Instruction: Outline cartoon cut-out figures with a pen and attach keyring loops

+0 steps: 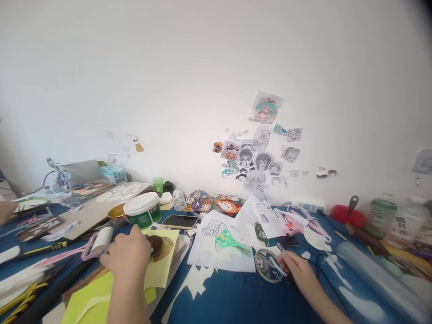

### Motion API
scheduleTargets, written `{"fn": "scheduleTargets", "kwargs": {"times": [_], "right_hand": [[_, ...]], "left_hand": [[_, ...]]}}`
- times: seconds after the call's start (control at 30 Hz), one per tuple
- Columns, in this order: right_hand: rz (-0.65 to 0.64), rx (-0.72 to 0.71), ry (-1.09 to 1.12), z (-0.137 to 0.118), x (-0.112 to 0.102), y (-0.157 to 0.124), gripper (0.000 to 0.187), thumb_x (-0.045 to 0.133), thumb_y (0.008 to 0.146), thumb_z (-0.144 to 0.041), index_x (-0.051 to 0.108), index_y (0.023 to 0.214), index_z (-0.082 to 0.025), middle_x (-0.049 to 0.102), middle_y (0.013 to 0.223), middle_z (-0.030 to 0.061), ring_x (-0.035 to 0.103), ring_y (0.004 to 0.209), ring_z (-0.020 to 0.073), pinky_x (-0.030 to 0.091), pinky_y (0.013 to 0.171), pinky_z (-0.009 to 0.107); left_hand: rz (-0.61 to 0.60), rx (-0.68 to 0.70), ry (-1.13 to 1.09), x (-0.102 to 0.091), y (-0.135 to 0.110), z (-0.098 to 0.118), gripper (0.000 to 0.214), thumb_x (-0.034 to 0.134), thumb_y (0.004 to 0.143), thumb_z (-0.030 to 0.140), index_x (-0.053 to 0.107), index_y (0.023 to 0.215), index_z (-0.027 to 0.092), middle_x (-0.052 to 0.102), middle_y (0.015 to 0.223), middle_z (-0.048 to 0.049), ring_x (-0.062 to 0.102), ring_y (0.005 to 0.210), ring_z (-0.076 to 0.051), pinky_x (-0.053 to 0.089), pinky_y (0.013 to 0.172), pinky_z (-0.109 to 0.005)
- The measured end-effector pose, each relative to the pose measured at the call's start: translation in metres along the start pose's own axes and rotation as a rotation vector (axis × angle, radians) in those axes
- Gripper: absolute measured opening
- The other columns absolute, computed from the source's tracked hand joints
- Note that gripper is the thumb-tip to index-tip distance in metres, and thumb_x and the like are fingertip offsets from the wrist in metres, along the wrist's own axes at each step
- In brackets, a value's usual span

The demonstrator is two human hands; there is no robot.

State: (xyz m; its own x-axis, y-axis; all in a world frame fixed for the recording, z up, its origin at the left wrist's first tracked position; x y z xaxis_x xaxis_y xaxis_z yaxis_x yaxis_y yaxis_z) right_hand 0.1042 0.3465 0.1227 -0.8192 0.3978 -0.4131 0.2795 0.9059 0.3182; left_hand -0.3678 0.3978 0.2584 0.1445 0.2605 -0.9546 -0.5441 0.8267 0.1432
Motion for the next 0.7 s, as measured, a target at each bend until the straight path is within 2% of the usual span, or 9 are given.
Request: {"fn": "scheduleTargets", "kwargs": {"times": [0.07,0.13,0.23,0.27,0.33,0.4,0.5,0.67,0.7], "right_hand": [[-0.034,0.001,0.014,0.004,0.003,0.001,0.055,0.041,0.081,-0.065,0.062,0.064,-0.018,0.057,0.058,0.0045,0.054,0.057,0.0203,0.044,0.057,0.028],[-0.05,-0.003,-0.006,0.008,0.003,0.002,0.053,0.041,0.082,-0.064,0.062,0.064,-0.018,0.057,0.059,0.0042,0.054,0.058,0.0206,0.044,0.058,0.028],[-0.099,-0.011,-0.054,0.012,0.006,0.003,0.05,0.042,0.082,-0.061,0.064,0.068,-0.018,0.059,0.062,0.0045,0.055,0.061,0.0212,0.044,0.059,0.028],[-0.112,-0.009,-0.067,0.012,0.006,0.003,0.048,0.043,0.082,-0.06,0.064,0.07,-0.018,0.059,0.063,0.0045,0.055,0.061,0.0215,0.044,0.06,0.028],[-0.096,-0.008,-0.083,0.012,0.004,0.003,0.047,0.044,0.081,-0.06,0.064,0.072,-0.019,0.059,0.062,0.0042,0.055,0.061,0.0218,0.044,0.06,0.028],[-0.081,-0.014,-0.09,0.009,0.002,0.002,0.048,0.042,0.081,-0.061,0.063,0.071,-0.019,0.059,0.061,0.0039,0.055,0.061,0.0217,0.044,0.06,0.028],[-0.101,-0.029,-0.092,0.006,0.003,0.0,0.05,0.04,0.084,-0.06,0.061,0.065,-0.019,0.059,0.062,0.0045,0.056,0.061,0.021,0.045,0.06,0.027],[-0.127,-0.058,-0.11,0.006,0.008,-0.001,0.057,0.039,0.085,-0.062,0.058,0.054,-0.018,0.059,0.057,0.0048,0.057,0.057,0.0205,0.047,0.057,0.027],[-0.094,-0.062,-0.115,0.005,0.006,0.0,0.057,0.039,0.084,-0.063,0.06,0.055,-0.018,0.059,0.055,0.0046,0.057,0.055,0.0206,0.047,0.055,0.027]], "left_hand": [[0.097,0.033,0.056,-0.007,-0.009,0.015,0.038,0.027,0.093,0.019,0.052,0.119,0.007,0.053,0.122,-0.0248,0.05,0.12,-0.036,0.04,0.094,-0.055],[0.134,0.223,0.08,-0.001,-0.028,0.056,0.034,0.037,0.094,0.026,0.051,0.12,0.01,0.058,0.117,-0.0157,0.054,0.114,-0.028,0.044,0.093,-0.049],[0.066,0.644,0.063,0.035,-0.076,0.133,0.027,0.051,0.091,0.034,0.057,0.111,0.018,0.062,0.11,-0.0048,0.059,0.103,-0.019,0.048,0.092,-0.043],[0.03,0.741,0.064,0.05,-0.092,0.153,0.025,0.053,0.09,0.035,0.06,0.106,0.017,0.064,0.108,-0.0041,0.059,0.102,-0.018,0.048,0.092,-0.043],[-0.029,0.832,0.09,0.08,-0.115,0.177,0.025,0.056,0.088,0.037,0.061,0.102,0.016,0.064,0.106,-0.0046,0.06,0.101,-0.019,0.049,0.092,-0.045],[-0.07,0.847,0.125,0.105,-0.126,0.187,0.027,0.057,0.087,0.038,0.061,0.102,0.016,0.064,0.107,-0.0054,0.06,0.102,-0.02,0.049,0.092,-0.045],[-0.103,0.877,0.15,0.127,-0.131,0.191,0.026,0.058,0.087,0.037,0.061,0.102,0.016,0.064,0.108,-0.0055,0.06,0.104,-0.02,0.049,0.091,-0.045],[-0.071,0.883,0.143,0.135,-0.127,0.192,0.026,0.058,0.087,0.037,0.061,0.101,0.016,0.064,0.108,-0.0054,0.059,0.103,-0.02,0.049,0.091,-0.045],[-0.061,0.884,0.134,0.135,-0.126,0.193,0.026,0.058,0.087,0.037,0.061,0.101,0.016,0.064,0.107,-0.0051,0.06,0.102,-0.02,0.05,0.09,-0.045]]}}
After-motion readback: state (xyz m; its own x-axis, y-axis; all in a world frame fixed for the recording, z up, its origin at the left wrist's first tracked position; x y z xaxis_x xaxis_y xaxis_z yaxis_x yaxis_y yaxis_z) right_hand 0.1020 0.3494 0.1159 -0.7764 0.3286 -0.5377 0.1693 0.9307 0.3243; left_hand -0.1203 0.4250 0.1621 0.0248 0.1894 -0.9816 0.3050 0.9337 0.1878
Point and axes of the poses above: each hand's wrist, its own y-axis towards the middle knuckle, its own x-axis out of the palm, z = x × y, the point moved 9 cm from there along y, towards the middle knuckle
